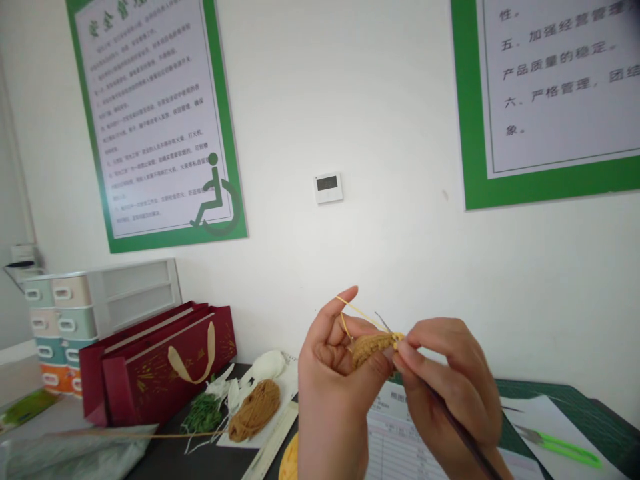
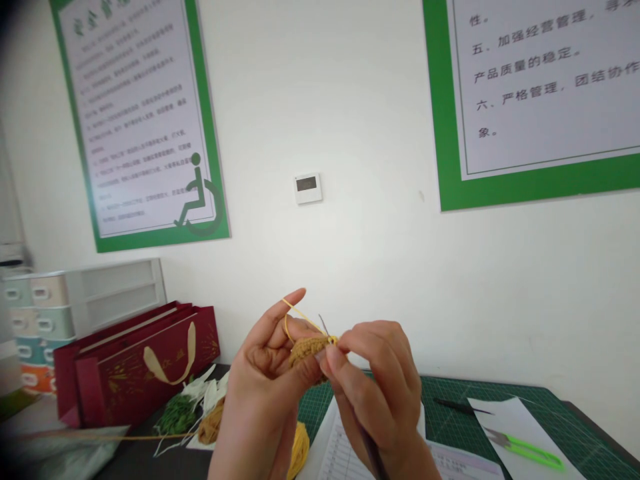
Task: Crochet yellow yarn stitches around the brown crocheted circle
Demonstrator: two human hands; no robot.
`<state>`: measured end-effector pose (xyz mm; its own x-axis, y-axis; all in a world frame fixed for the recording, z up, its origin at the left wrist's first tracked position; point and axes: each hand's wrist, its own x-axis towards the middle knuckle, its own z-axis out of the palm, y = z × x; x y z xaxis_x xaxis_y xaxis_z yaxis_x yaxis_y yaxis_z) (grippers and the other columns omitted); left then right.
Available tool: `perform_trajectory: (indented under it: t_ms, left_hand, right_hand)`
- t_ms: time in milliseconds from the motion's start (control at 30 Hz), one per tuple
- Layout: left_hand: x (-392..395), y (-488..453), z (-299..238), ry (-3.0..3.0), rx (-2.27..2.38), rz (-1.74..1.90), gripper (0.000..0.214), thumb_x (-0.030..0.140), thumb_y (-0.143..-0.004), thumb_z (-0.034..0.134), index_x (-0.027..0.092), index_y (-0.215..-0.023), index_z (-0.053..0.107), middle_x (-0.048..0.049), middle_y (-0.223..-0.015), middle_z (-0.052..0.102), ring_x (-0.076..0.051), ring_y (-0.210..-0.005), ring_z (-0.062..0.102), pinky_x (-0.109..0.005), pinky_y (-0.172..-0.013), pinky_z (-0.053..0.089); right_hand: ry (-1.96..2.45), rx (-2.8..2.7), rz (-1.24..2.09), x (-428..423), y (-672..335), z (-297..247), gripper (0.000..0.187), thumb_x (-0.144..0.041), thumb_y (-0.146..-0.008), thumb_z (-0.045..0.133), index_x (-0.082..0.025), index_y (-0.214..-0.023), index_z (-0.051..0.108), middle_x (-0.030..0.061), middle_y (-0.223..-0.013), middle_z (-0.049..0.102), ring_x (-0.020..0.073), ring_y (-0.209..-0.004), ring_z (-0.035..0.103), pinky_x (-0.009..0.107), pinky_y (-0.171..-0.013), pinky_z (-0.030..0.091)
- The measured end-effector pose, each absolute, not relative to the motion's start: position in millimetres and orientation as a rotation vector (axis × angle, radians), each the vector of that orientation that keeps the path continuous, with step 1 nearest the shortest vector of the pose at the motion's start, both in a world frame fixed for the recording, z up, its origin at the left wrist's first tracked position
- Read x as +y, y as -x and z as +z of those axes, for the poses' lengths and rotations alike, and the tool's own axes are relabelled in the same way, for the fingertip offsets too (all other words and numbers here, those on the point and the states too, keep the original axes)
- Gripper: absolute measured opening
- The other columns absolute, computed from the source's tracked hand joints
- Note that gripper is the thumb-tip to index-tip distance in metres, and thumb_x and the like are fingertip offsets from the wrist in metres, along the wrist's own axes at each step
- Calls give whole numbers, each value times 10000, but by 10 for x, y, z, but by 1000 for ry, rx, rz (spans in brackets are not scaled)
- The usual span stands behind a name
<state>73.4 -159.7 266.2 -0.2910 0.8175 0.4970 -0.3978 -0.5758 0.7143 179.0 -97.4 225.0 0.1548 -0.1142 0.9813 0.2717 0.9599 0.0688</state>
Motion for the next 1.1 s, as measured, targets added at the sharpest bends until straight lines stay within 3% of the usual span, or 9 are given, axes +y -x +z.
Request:
perform_trajectory:
  t_ms: [133,233,467,600,767,933,1100]
  left_hand:
    - [-1536,-743,2636,-1146,642,1976,691,60,-653,877,218,-1283,641,46,-740,659,-118,-649,636,-240,-646,553]
    - [-1505,-689,2628,-1170,643,1948,698,76,-646,882,217,-1288,646,41,-744,654,-119,-640,617,-242,-626,537]
    - [-1494,-590,2636,-1185,517,1782,634,51,-635,894,188,-1219,692,26,-771,663,-112,-672,614,-225,-633,521]
    - [-1489,-590,2636,-1179,468,1733,519,52,-673,887,191,-1146,723,28,-820,652,-96,-722,641,-207,-690,523]
    - [-1508,-577,2633,-1227,414,1684,539,113,-775,841,211,-1272,658,-30,-941,701,-162,-835,696,-268,-769,527]
    - [-1527,-556,2648,-1162,456,1716,395,254,-895,755,159,-1266,658,-50,-879,705,-134,-746,637,-263,-726,496]
    - [-1533,-555,2664,-1128,497,1715,562,108,-763,852,160,-1282,643,-4,-806,672,-105,-704,626,-227,-700,480]
  right_hand:
    - [170,-1297,41,-998,-1761,2203,210,-96,-910,609,-258,-1034,660,35,-869,670,215,-832,643,380,-722,508]
    - [219,-1200,325,-1020,-1775,2212,71,-229,-993,584,-247,-983,652,21,-816,654,184,-764,625,335,-700,482]
    - [171,-1061,1204,-991,-1774,2358,343,-461,-943,656,-204,-721,600,1,-695,530,154,-680,481,278,-630,431]
    - [76,-1056,1461,-1009,-1721,2374,395,-491,-880,721,-204,-685,530,-5,-737,512,141,-674,448,259,-615,441]
    - [49,-1101,1296,-1020,-1693,2345,326,-445,-915,706,-224,-739,543,-6,-759,573,154,-728,530,279,-674,495]
    - [-49,-1267,862,-1012,-1658,2288,59,-243,-967,661,-253,-909,662,-8,-796,634,140,-757,607,259,-680,509]
    - [-56,-1283,677,-1033,-1618,2279,101,-169,-962,648,-257,-962,698,-5,-817,625,135,-778,617,240,-651,515]
